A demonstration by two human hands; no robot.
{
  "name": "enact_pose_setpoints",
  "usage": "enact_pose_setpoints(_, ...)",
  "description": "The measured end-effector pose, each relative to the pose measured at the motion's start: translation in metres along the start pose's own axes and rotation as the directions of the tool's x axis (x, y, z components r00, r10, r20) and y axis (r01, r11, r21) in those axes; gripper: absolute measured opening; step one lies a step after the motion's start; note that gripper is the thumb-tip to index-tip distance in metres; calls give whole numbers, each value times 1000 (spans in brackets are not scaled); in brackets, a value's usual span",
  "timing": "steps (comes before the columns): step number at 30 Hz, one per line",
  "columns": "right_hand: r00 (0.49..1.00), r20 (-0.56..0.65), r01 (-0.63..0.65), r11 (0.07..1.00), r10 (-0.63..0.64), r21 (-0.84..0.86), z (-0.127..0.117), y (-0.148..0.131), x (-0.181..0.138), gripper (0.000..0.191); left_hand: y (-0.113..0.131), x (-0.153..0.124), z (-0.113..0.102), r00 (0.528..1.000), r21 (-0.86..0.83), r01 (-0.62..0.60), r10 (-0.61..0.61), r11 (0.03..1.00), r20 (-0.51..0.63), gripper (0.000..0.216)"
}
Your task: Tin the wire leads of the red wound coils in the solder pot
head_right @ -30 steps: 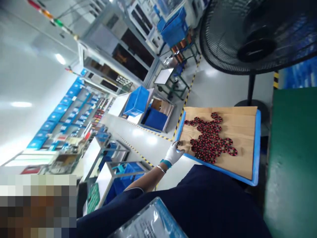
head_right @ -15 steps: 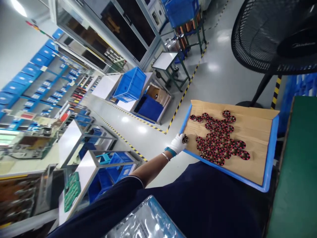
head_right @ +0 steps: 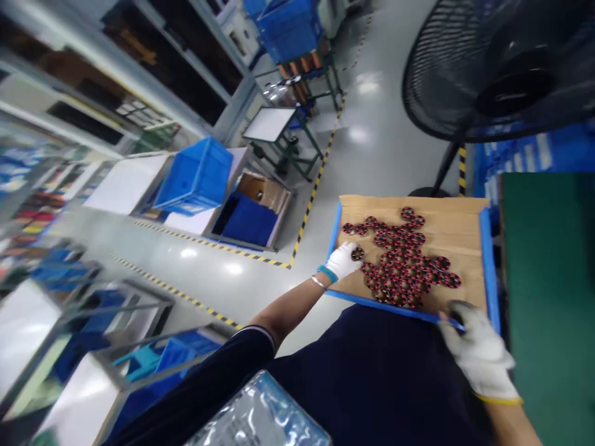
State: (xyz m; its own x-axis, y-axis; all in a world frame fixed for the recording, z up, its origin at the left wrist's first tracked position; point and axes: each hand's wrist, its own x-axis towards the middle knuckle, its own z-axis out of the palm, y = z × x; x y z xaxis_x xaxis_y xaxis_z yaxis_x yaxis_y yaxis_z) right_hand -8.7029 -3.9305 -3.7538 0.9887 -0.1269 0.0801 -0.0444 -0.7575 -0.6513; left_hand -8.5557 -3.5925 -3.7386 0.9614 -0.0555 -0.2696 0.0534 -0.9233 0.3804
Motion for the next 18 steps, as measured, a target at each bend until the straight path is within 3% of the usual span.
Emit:
enact_pose_setpoints(2, 999, 38, -24, 995, 21, 93, 12, -13, -17, 35, 5, -4, -2, 999, -11, -43, 43, 999, -19, 34)
enact_pose_setpoints(4, 991, 50, -127, 990, 124, 67, 18, -17, -37, 37, 20, -7, 2, 994, -37, -108, 107, 993, -30, 35)
enact_pose_setpoints(7, 931, -77, -360, 933, 357, -30, 14, -4, -76, 47, 66, -12, 23, 938, -147, -337, 345, 930, 28, 43)
enact_pose_setpoints(8, 884, -156, -453, 890, 441, -53, 9, 3, -92, 52, 87, -16, 33, 890, -188, -427, 448, 884, 86, 43)
enact_pose_setpoints(10, 747, -340, -626, 776, 571, -71, -3, 18, -127, 62, 136, -27, 55, 747, -245, -570, 618, 785, 245, 40)
enact_pose_setpoints(11, 668, -425, -698, 713, 611, -71, -9, 26, -144, 66, 162, -34, 68, 669, -254, -614, 663, 747, 336, 38)
enact_pose_setpoints(13, 507, -559, -813, 580, 656, -57, -19, 41, -173, 75, 209, -44, 94, 556, -264, -670, 704, 694, 442, 39)
enact_pose_setpoints(16, 268, -671, -928, 372, 691, 13, -30, 66, -198, 101, 268, -51, 136, 442, -276, -722, 729, 635, 522, 43)
enact_pose_setpoints(18, 156, -676, -963, 263, 720, 58, -35, 84, -202, 121, 299, -56, 165, 388, -279, -739, 726, 613, 568, 44)
